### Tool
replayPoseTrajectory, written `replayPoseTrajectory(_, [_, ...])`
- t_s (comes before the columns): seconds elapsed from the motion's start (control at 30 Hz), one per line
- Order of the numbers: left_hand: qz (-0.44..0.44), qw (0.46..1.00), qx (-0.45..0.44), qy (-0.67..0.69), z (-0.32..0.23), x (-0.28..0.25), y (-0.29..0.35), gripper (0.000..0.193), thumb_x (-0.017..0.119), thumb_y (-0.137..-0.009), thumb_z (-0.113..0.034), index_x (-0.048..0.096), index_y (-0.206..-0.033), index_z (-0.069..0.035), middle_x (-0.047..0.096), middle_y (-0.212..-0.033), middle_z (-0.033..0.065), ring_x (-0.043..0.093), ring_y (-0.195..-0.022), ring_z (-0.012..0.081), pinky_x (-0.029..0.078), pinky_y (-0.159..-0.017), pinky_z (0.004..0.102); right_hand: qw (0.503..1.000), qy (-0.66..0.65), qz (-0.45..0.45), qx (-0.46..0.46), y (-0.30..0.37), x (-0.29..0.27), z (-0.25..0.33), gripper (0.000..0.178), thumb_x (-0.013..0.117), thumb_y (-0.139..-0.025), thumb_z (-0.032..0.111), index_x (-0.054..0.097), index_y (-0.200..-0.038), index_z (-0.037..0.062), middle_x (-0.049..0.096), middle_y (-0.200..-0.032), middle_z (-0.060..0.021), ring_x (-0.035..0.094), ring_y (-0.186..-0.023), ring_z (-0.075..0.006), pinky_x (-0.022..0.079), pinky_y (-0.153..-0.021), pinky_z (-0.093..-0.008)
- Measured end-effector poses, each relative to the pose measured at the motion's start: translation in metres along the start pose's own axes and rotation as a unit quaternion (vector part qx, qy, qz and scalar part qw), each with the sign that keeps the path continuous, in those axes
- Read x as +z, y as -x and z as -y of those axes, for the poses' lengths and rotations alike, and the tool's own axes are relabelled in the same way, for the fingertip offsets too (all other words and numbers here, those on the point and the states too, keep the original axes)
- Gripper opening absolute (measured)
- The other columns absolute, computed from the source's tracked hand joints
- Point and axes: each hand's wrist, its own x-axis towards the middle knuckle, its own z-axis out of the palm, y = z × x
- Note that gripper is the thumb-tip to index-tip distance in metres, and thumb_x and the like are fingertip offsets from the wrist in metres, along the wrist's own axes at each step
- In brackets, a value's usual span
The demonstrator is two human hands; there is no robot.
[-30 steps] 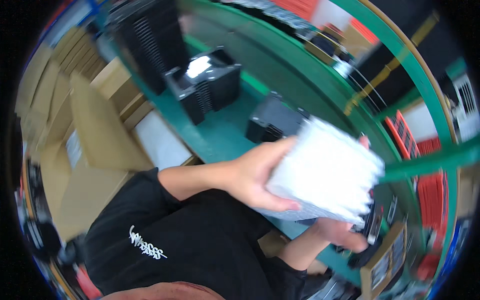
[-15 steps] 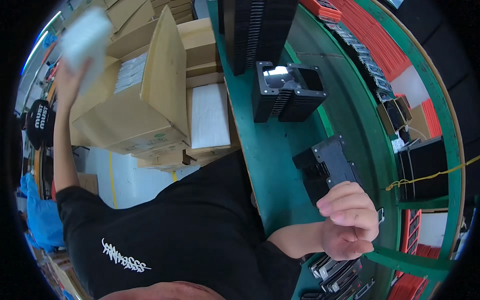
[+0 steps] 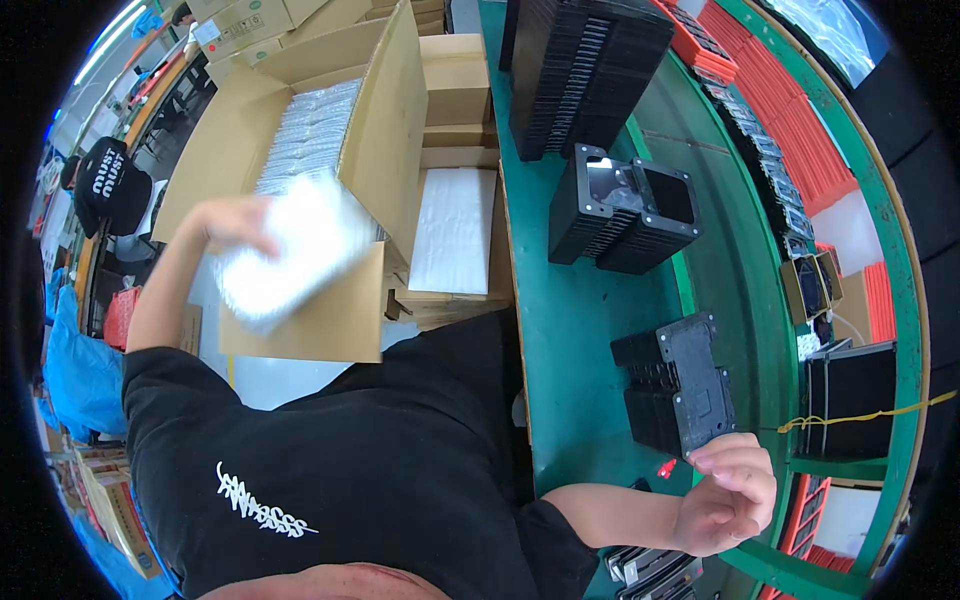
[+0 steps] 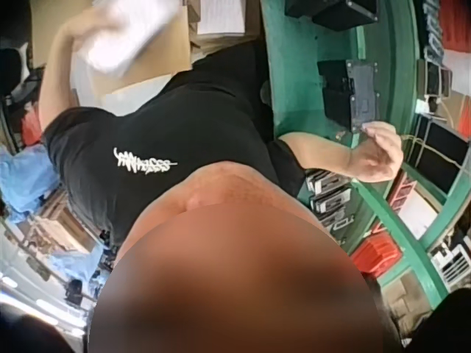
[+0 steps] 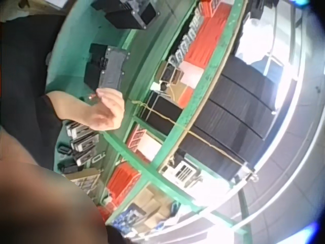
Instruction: Assembling electronic devices by placing screens and components into frames at a factory workstation.
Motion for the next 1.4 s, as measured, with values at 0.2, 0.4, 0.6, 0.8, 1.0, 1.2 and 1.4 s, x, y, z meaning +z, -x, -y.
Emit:
replayPoseTrajectory(0.2, [-0.239, 0.955, -0.044, 0.167, -0.008, -0.044, -0.052, 0.052, 0.069, -0.093, -0.036, 0.062, -0.126, 0.003, 0.072, -0.106, 0.0132, 0.072, -0.090, 0.0206, 0.059, -0.077, 0.0361, 0.998, 0.060, -0.003, 0.005, 0.004, -0.005, 0.008, 0.055, 0.038, -0.109, 0.048, 0.062, -0.102, -0.0003, 0.061, -0.085, -0.0126, 0.056, -0.075, -0.0227, 0.048, -0.064, -0.0299])
replayPoseTrajectory(0.4, [-0.284, 0.928, -0.205, -0.125, -0.028, -0.024, -0.108, 0.056, 0.071, -0.087, -0.040, 0.069, -0.111, 0.011, 0.073, -0.104, 0.0213, 0.074, -0.087, 0.0287, 0.061, -0.071, 0.0442, 0.995, 0.098, -0.005, 0.017, 0.009, -0.010, 0.011, 0.049, 0.041, -0.109, 0.042, 0.061, -0.103, -0.0023, 0.062, -0.085, -0.0139, 0.057, -0.076, -0.0215, 0.048, -0.065, -0.0294])
replayPoseTrajectory(0.6, [-0.244, 0.899, -0.238, -0.276, -0.024, -0.032, -0.123, 0.059, 0.069, -0.088, -0.043, 0.069, -0.118, 0.008, 0.074, -0.104, 0.0243, 0.073, -0.087, 0.0354, 0.060, -0.073, 0.0491, 0.987, 0.151, -0.023, 0.058, 0.016, -0.021, 0.013, 0.043, 0.046, -0.108, 0.036, 0.060, -0.105, -0.0045, 0.062, -0.087, -0.0149, 0.058, -0.077, -0.0216, 0.048, -0.067, -0.0306])
replayPoseTrajectory(0.8, [-0.298, 0.891, 0.121, -0.320, 0.061, -0.011, -0.201, 0.062, 0.065, -0.096, -0.040, 0.053, -0.144, -0.002, 0.057, -0.143, 0.0171, 0.056, -0.128, 0.0326, 0.044, -0.109, 0.0456, 0.980, 0.172, -0.049, 0.089, 0.022, -0.038, 0.010, 0.041, 0.048, -0.108, 0.035, 0.060, -0.105, -0.0047, 0.062, -0.087, -0.0147, 0.058, -0.077, -0.0210, 0.048, -0.068, -0.0309])
replayPoseTrajectory(1.0, [-0.301, 0.885, 0.110, -0.338, 0.075, -0.015, -0.232, 0.075, 0.067, -0.096, -0.034, 0.034, -0.158, -0.006, 0.031, -0.164, 0.0135, 0.026, -0.151, 0.0300, 0.023, -0.124, 0.0418, 0.961, 0.220, -0.074, 0.153, 0.025, -0.025, 0.034, 0.032, 0.048, -0.107, 0.023, 0.062, -0.106, -0.0063, 0.066, -0.090, -0.0147, 0.063, -0.081, -0.0204, 0.051, -0.073, -0.0303])
replayPoseTrajectory(1.2, [-0.205, 0.752, 0.070, -0.623, 0.141, -0.135, -0.137, 0.075, 0.067, -0.093, -0.016, 0.032, -0.158, -0.002, 0.024, -0.167, 0.0211, 0.017, -0.156, 0.0374, 0.019, -0.127, 0.0430, 0.933, 0.234, -0.218, 0.165, 0.047, -0.058, 0.031, 0.023, 0.051, -0.102, 0.010, 0.066, -0.106, -0.0069, 0.070, -0.090, -0.0132, 0.066, -0.082, -0.0177, 0.052, -0.072, -0.0290])
replayPoseTrajectory(1.4, [-0.367, 0.900, 0.114, -0.208, -0.147, 0.138, 0.027, 0.043, 0.056, -0.103, -0.017, 0.052, -0.140, 0.006, 0.061, -0.135, 0.0206, 0.064, -0.117, 0.0311, 0.049, -0.103, 0.0326, 0.754, 0.329, -0.562, 0.088, 0.076, -0.100, 0.032, 0.027, 0.056, -0.105, 0.022, 0.065, -0.101, -0.0033, 0.067, -0.081, -0.0106, 0.061, -0.069, -0.0167, 0.047, -0.062, -0.0280])
